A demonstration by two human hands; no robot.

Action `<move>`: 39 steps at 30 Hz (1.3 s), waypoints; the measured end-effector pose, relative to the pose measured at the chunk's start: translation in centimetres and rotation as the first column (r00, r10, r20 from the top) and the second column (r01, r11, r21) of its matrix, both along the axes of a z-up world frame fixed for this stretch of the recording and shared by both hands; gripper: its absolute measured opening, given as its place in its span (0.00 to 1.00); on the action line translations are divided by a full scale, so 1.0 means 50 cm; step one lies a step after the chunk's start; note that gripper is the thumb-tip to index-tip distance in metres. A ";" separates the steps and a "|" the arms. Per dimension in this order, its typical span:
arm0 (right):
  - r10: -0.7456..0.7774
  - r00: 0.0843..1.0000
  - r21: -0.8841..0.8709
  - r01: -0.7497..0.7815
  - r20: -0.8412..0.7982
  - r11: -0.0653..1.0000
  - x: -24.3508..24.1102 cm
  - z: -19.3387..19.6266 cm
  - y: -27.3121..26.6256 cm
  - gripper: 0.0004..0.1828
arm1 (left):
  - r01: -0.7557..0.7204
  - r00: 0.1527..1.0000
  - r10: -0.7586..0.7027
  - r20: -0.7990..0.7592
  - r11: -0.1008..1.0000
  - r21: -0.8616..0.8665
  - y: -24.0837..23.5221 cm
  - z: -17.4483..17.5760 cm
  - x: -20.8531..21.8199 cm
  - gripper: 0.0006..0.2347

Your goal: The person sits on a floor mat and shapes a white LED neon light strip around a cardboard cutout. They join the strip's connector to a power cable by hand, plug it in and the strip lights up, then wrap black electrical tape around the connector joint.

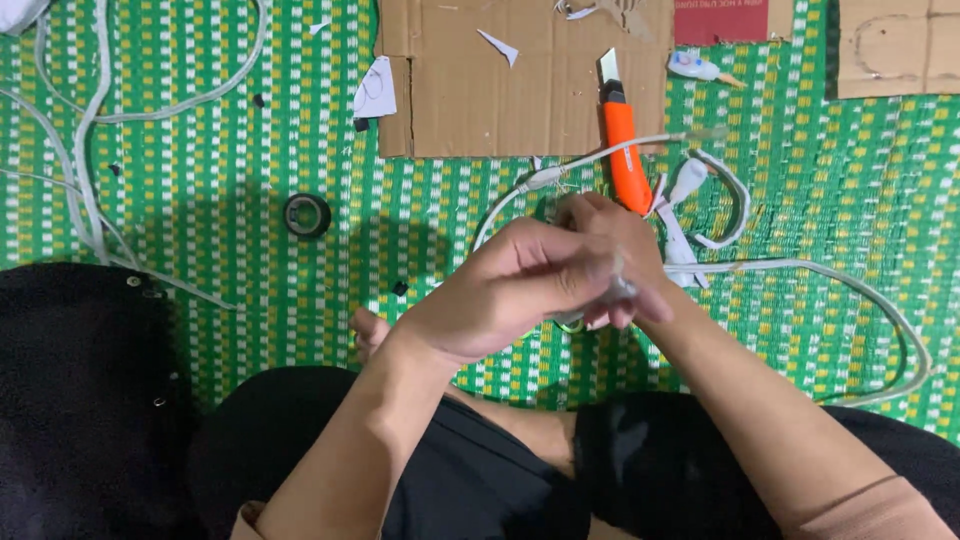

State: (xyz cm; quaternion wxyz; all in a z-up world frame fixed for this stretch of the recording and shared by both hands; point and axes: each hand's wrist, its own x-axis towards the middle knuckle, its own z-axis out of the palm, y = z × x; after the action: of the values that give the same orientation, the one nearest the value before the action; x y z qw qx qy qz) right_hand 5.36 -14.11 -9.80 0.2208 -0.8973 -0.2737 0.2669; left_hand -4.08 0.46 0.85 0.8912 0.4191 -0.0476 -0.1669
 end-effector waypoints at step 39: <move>0.108 0.985 -0.028 -0.105 0.137 0.994 0.017 -0.051 -0.025 0.23 | 0.159 0.958 0.252 -0.139 -0.058 0.986 0.111 -0.016 0.044 0.07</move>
State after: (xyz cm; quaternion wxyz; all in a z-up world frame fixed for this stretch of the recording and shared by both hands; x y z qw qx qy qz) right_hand 6.19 -15.36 -12.37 0.1775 -0.9000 -0.3331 0.2181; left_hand -1.87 6.00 0.06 0.3065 0.9069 0.2300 -0.1749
